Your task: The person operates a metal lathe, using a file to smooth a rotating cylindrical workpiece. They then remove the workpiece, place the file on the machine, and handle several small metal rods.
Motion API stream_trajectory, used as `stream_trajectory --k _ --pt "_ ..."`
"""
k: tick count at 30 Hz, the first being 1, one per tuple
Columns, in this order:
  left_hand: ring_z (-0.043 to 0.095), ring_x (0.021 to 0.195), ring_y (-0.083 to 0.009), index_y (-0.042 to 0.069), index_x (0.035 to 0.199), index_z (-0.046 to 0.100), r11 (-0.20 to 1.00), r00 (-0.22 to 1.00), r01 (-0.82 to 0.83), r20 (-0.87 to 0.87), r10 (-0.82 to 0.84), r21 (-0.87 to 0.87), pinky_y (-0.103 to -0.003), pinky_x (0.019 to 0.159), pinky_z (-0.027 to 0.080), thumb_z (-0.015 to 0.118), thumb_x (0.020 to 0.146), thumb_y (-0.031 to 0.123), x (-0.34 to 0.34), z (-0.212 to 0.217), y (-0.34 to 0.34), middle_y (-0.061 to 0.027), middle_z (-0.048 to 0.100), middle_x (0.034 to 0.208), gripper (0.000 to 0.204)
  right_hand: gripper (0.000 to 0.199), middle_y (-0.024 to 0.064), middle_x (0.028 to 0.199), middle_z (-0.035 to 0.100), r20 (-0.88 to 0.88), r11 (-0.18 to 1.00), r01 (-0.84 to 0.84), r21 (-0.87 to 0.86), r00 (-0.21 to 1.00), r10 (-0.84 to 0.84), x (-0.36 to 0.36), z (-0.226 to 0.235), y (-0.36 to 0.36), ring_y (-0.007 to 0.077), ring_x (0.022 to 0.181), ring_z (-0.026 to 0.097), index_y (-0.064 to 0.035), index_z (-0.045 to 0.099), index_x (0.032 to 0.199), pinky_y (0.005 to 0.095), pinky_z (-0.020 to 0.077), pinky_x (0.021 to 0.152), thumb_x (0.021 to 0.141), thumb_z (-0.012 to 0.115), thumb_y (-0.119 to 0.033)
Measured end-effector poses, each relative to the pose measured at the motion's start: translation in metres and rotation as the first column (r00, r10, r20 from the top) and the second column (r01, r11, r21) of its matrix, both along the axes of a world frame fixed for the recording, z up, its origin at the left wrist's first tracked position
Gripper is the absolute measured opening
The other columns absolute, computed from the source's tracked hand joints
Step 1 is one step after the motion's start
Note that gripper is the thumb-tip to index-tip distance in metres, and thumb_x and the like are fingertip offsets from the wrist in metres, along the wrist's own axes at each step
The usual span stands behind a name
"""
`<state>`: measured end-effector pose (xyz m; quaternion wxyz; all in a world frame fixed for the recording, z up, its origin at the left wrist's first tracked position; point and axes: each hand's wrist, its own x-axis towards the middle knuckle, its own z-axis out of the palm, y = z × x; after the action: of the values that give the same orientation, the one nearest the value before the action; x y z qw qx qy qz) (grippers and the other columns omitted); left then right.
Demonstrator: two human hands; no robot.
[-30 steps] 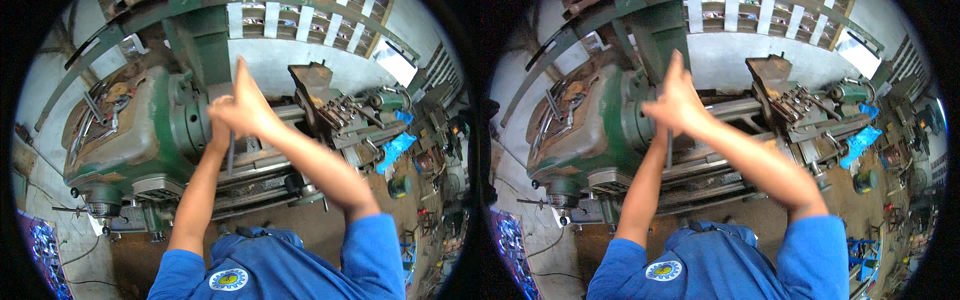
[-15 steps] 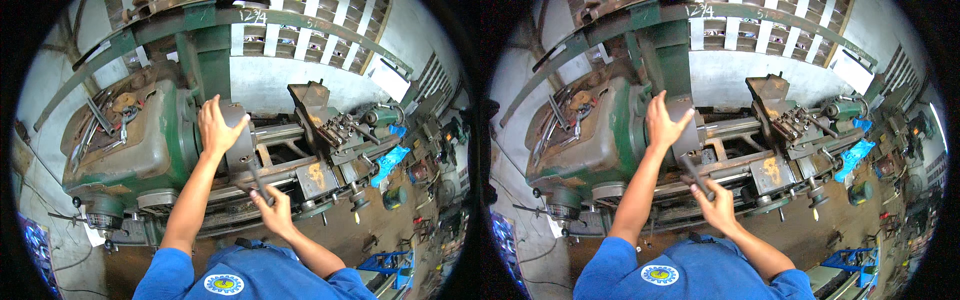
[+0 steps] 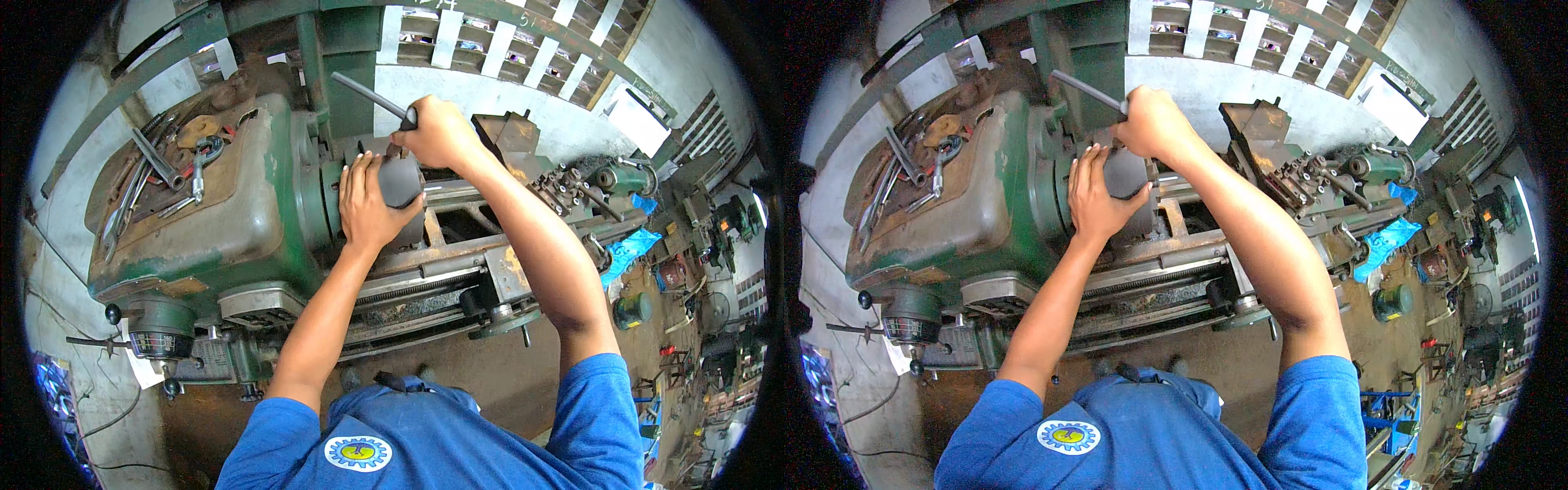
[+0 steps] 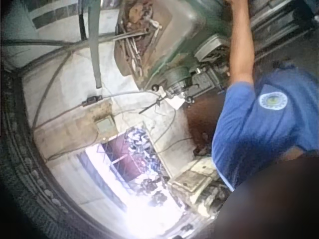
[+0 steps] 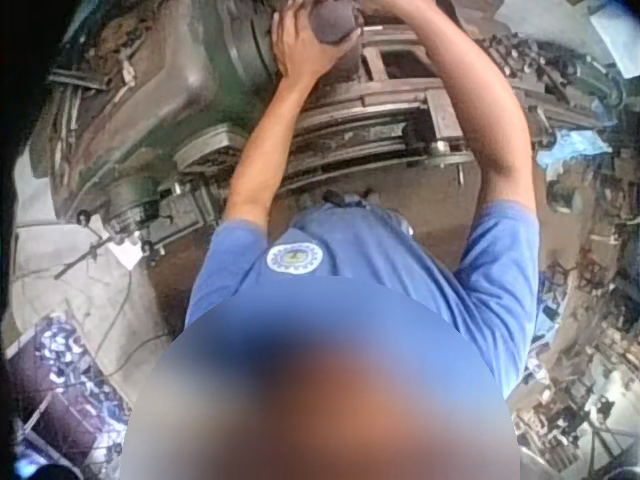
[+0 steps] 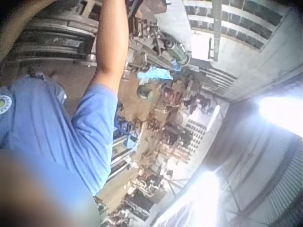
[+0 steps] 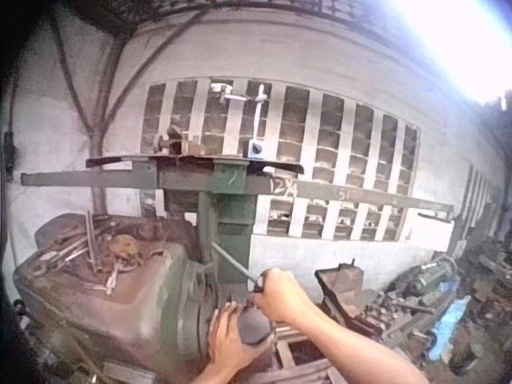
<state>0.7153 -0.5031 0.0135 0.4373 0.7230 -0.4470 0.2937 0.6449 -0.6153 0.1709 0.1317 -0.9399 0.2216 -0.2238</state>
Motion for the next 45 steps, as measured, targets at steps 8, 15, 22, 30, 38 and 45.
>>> stream_trajectory --k 8,15,22,30,38,45 --pt "0.054 0.126 -0.0358 -0.004 0.126 0.06 1.0 1.0 0.003 0.031 -0.002 -0.014 -0.051 0.113 0.038 0.086 0.065 0.045 0.003 -0.006 0.001 -0.0203 0.057 0.134 0.082 0.041 0.0117 0.065 0.061 -0.366 0.987 0.103 0.125 0.929 -0.051 0.047 0.035 -0.022 0.0235 0.052 0.057 0.0049 0.069 0.079 0.0374 0.047 0.048 0.072 0.084 -0.033" --pt "0.053 0.126 -0.0369 -0.004 0.126 0.058 0.999 0.999 0.029 0.019 -0.029 -0.024 -0.051 0.114 0.036 0.083 0.065 0.044 0.004 -0.005 -0.001 -0.0212 0.057 0.132 0.081 0.037 0.0002 0.057 0.042 -0.396 0.929 0.154 0.336 0.918 -0.009 0.057 0.032 -0.045 0.0126 0.044 0.036 -0.0003 0.064 0.077 0.0311 0.0269 0.038 0.07 0.086 -0.028" --pt "0.054 0.125 -0.0385 -0.002 0.124 0.06 0.997 0.998 0.069 0.018 -0.068 -0.039 -0.051 0.11 0.039 0.08 0.071 0.034 0.004 -0.01 0.004 -0.0213 0.058 0.13 0.067 0.047 0.0152 0.074 0.064 -0.402 0.996 0.012 0.092 0.915 0.026 0.063 0.025 -0.043 0.0277 0.061 0.059 0.0025 0.073 0.089 0.0422 0.0468 0.054 0.066 0.087 -0.036" --pt "0.061 0.1 -0.0323 0.005 0.095 0.068 0.842 0.984 0.164 0.145 -0.103 -0.514 -0.044 0.093 0.046 0.072 0.086 0.019 0.046 0.115 -0.02 -0.0124 0.068 0.098 0.017 0.059 0.0241 0.103 0.072 -0.23 0.973 -0.028 -0.228 0.973 -0.026 0.046 0.005 -0.033 0.0375 0.098 0.071 -0.0038 0.074 0.109 0.0461 0.0557 0.091 0.068 0.077 -0.047" --pt "0.065 0.113 -0.0399 0.007 0.108 0.077 0.631 0.999 0.045 -0.038 -0.024 0.775 -0.048 0.098 0.05 0.024 0.079 0.094 0.094 0.165 -0.045 -0.0258 0.069 0.115 0.105 0.051 0.0207 0.097 0.074 -0.381 0.881 -0.062 -0.469 0.914 -0.139 0.007 0.011 -0.047 0.0364 0.093 0.072 -0.0066 0.077 0.095 0.0451 0.0571 0.088 0.072 0.075 -0.053" --pt "0.07 0.099 -0.0414 -0.003 0.086 0.074 0.671 0.991 -0.097 0.131 0.001 0.735 -0.051 0.086 0.055 0.038 0.073 0.097 0.08 0.166 -0.033 -0.0291 0.071 0.097 0.106 0.04 0.0231 0.087 0.072 -0.362 0.751 -0.161 -0.64 0.926 -0.11 0.003 0.016 -0.051 0.0384 0.082 0.072 -0.0009 0.073 0.083 0.0471 0.0588 0.077 0.077 0.071 -0.04"
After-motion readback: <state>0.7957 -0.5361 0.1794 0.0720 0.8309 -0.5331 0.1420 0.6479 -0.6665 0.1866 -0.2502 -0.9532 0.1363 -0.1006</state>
